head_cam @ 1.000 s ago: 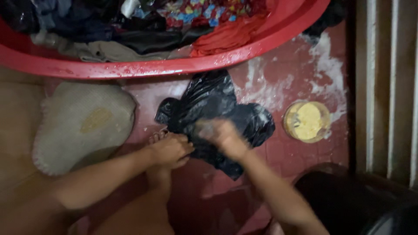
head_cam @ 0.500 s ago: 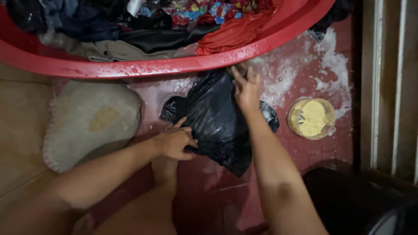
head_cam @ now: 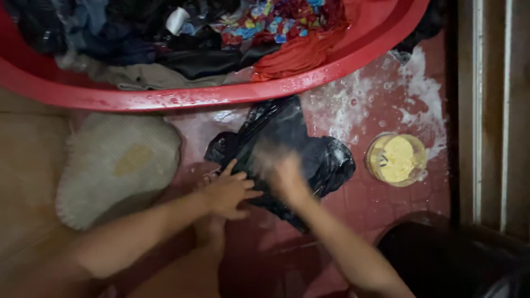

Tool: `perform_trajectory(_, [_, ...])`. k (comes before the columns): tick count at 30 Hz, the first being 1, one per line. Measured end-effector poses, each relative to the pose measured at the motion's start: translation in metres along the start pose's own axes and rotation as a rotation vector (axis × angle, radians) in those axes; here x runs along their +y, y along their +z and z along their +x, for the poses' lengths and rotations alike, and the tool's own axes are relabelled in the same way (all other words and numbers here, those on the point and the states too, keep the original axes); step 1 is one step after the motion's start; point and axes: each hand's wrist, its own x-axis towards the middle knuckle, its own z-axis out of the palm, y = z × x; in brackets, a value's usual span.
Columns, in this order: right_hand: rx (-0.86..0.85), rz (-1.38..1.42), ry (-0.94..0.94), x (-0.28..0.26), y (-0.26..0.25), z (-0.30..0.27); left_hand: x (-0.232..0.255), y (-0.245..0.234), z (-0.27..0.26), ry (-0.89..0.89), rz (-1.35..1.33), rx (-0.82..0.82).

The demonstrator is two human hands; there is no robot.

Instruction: The person washes individual items of clothing by hand on a tiled floor, applying soap from a container and scrubbing them with a brush before placing them back into a red plastic basin.

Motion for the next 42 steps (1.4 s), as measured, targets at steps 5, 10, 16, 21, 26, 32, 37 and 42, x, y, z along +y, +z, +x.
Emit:
perform_trajectory(5, [0.214,0.135,0.392,0.094,-0.035,-0.013,0.018,0.003,0.008,-0.027,0.139,-0.028])
perform_trajectory(10, [0.251,0.62,0.539,0.059,0.014,-0.057,0.022,-0.001,0.012,-0.031,0.191,-0.039])
perform_trajectory(16, [0.168,1.327,0.596,0.147,0.002,-0.114,0.015,0.018,0.022,0.0,0.266,-0.032])
perform_trajectory(21, [0.334,2.192,0.396,0.189,0.038,-0.07,0.013,0.019,0.032,-0.014,0.269,-0.086])
perform_trajectory(26, [0.285,1.223,0.676,0.173,-0.036,-0.095,0.012,0.026,0.032,0.04,0.29,-0.065])
perform_trajectory(32, [0.303,0.238,0.331,0.125,-0.069,-0.013,-0.003,0.016,0.039,0.008,0.338,-0.121])
perform_trajectory(37, [0.355,-0.325,0.393,0.093,-0.087,-0.002,-0.006,0.029,0.034,0.078,0.303,-0.001])
perform_trajectory(42, [-0.014,-0.065,-0.307,0.003,-0.042,-0.015,-0.008,0.023,0.035,0.086,0.417,-0.104])
